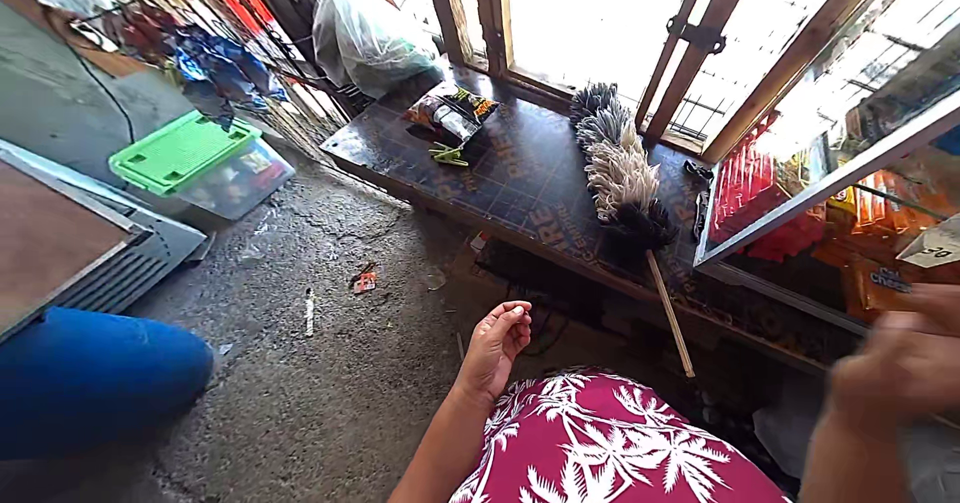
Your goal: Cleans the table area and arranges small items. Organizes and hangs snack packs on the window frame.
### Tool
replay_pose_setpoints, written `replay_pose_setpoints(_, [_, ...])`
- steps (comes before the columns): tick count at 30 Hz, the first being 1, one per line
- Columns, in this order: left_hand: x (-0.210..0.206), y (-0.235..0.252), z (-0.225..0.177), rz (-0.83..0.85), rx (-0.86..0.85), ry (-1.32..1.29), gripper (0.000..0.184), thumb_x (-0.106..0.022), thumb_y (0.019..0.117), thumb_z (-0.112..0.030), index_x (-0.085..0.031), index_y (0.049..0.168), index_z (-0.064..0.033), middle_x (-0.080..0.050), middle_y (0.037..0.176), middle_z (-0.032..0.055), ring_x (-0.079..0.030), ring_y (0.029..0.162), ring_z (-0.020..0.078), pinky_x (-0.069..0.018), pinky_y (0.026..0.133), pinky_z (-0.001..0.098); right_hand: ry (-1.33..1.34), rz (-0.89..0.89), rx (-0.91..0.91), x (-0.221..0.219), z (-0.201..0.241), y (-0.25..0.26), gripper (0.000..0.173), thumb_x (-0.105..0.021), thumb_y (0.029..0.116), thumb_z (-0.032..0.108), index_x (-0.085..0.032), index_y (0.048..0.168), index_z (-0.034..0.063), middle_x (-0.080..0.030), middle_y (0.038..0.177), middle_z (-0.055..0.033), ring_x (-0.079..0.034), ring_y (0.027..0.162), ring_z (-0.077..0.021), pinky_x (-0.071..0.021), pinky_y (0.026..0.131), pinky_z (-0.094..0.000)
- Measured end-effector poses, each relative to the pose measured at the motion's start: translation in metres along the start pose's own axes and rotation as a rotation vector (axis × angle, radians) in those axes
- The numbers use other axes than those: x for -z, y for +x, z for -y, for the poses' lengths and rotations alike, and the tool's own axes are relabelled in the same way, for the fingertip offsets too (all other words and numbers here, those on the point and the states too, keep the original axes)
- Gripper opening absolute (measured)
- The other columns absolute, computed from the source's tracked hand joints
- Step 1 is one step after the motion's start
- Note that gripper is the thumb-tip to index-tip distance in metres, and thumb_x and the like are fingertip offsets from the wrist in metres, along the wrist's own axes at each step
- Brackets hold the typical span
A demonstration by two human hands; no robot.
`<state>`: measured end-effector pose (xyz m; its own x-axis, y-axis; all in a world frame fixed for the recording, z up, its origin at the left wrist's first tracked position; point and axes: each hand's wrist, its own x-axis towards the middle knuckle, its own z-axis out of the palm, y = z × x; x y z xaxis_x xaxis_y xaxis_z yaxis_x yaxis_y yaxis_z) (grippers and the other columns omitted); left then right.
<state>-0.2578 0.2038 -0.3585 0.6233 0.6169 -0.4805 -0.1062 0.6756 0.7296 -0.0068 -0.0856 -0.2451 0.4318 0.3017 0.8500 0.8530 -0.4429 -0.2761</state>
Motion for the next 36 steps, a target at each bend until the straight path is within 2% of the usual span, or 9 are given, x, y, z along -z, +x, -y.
replay_pose_setpoints(1, [0.005, -0.001, -0.001, -0.011, -0.003, -0.005, 0.026, -0.041, 0.1077, -0.009, -0.066, 0.102, -0.0035, -0.066, 0.079, 0.0021, -0.064, 0.066, 0.0075, -0.056, 0.065, 0.0209, 0.004, 0.167, 0.132, -0.021, 0.019, -0.009, 0.021, -0.054, 0.102, 0.017, -0.066, 0.11, 0.0021, -0.063, 0.117, -0.0163, -0.059, 0.115, -0.0244, -0.0471, 0.099, -0.035])
replay_pose_setpoints(2, [0.009, -0.002, -0.001, -0.021, -0.007, -0.013, 0.026, -0.041, 0.1078, -0.009, -0.066, 0.102, -0.0034, -0.066, 0.079, 0.0022, -0.064, 0.066, 0.0076, -0.056, 0.065, 0.021, 0.053, 0.287, 0.174, -0.044, 0.034, -0.02, 0.018, -0.058, 0.1001, 0.021, -0.071, 0.106, 0.0099, -0.065, 0.117, -0.0149, -0.061, 0.111, -0.0243, -0.0495, 0.096, -0.0348])
replay_pose_setpoints(3, [0.015, -0.003, 0.0, -0.033, -0.01, -0.022, 0.026, -0.041, 0.1078, -0.009, -0.066, 0.102, -0.0034, -0.066, 0.079, 0.0023, -0.063, 0.066, 0.0078, -0.0559, 0.064, 0.0211, 0.144, 0.385, 0.149, -0.064, 0.045, -0.031, 0.018, -0.061, 0.0981, 0.022, -0.074, 0.104, 0.0111, -0.065, 0.118, -0.0164, -0.062, 0.109, -0.023, -0.0512, 0.095, -0.0322])
replay_pose_setpoints(6, [0.03, -0.011, 0.0, -0.079, -0.014, -0.036, 0.025, -0.041, 0.1076, -0.009, -0.066, 0.102, -0.0036, -0.066, 0.078, 0.0021, -0.064, 0.066, 0.0076, -0.0559, 0.064, 0.0209, 0.358, 0.534, 0.036, -0.096, 0.061, -0.053, 0.02, -0.062, 0.0946, 0.015, -0.076, 0.1, 0.0022, -0.066, 0.119, -0.0216, -0.066, 0.109, -0.0185, -0.0537, 0.096, -0.0233])
replay_pose_setpoints(10, [0.044, -0.019, 0.005, -0.188, -0.01, -0.069, 0.026, -0.041, 0.1084, -0.009, -0.065, 0.104, -0.0034, -0.066, 0.078, 0.0022, -0.064, 0.065, 0.0079, -0.0564, 0.063, 0.0214, 0.396, 0.564, 0.057, -0.103, 0.069, -0.05, 0.019, -0.06, 0.0963, 0.013, -0.076, 0.1, 0.0033, -0.07, 0.115, -0.0174, -0.066, 0.111, -0.0177, -0.053, 0.096, -0.0231])
replay_pose_setpoints(18, [0.032, -0.027, 0.022, -0.24, -0.014, -0.046, 0.027, -0.038, 0.1081, -0.009, -0.064, 0.105, -0.0045, -0.066, 0.078, 0.0006, -0.064, 0.064, 0.0069, -0.0565, 0.062, 0.021, 0.405, 0.666, 0.075, -0.111, 0.06, -0.045, 0.019, -0.061, 0.0971, 0.015, -0.077, 0.103, 0.0078, -0.073, 0.118, -0.0111, -0.068, 0.112, -0.023, -0.056, 0.096, -0.0367])
replay_pose_setpoints(25, [0.001, -0.024, 0.044, -0.202, 0.006, -0.037, 0.03, -0.034, 0.1084, -0.01, -0.064, 0.104, -0.0062, -0.067, 0.074, -0.0022, -0.064, 0.061, 0.0048, -0.0568, 0.061, 0.0203, 0.509, 0.611, 0.118, -0.114, 0.037, -0.052, 0.016, -0.061, 0.0952, 0.015, -0.076, 0.099, 0.0113, -0.073, 0.116, -0.0042, -0.068, 0.11, -0.0146, -0.0567, 0.093, -0.0286])
replay_pose_setpoints(31, [-0.021, -0.013, 0.06, -0.171, 0.068, -0.083, 0.027, -0.039, 0.1084, -0.009, -0.065, 0.104, -0.0045, -0.068, 0.076, 0.0007, -0.064, 0.061, 0.0066, -0.0562, 0.06, 0.0205, 0.481, 0.605, 0.115, -0.114, 0.027, -0.036, 0.018, -0.061, 0.0945, 0.013, -0.076, 0.105, 0.0102, -0.072, 0.119, -0.0066, -0.068, 0.111, -0.0165, -0.0569, 0.094, -0.029])
replay_pose_setpoints(36, [-0.023, -0.002, 0.032, -0.108, 0.023, 0.052, 0.024, -0.041, 0.1082, -0.01, -0.064, 0.11, -0.0034, -0.066, 0.08, 0.0009, -0.063, 0.065, 0.0073, -0.055, 0.063, 0.0214, 0.442, 0.614, 0.101, -0.114, 0.034, -0.022, 0.02, -0.06, 0.0961, 0.015, -0.076, 0.106, 0.0069, -0.071, 0.118, -0.0115, -0.067, 0.112, -0.019, -0.0565, 0.096, -0.0308])
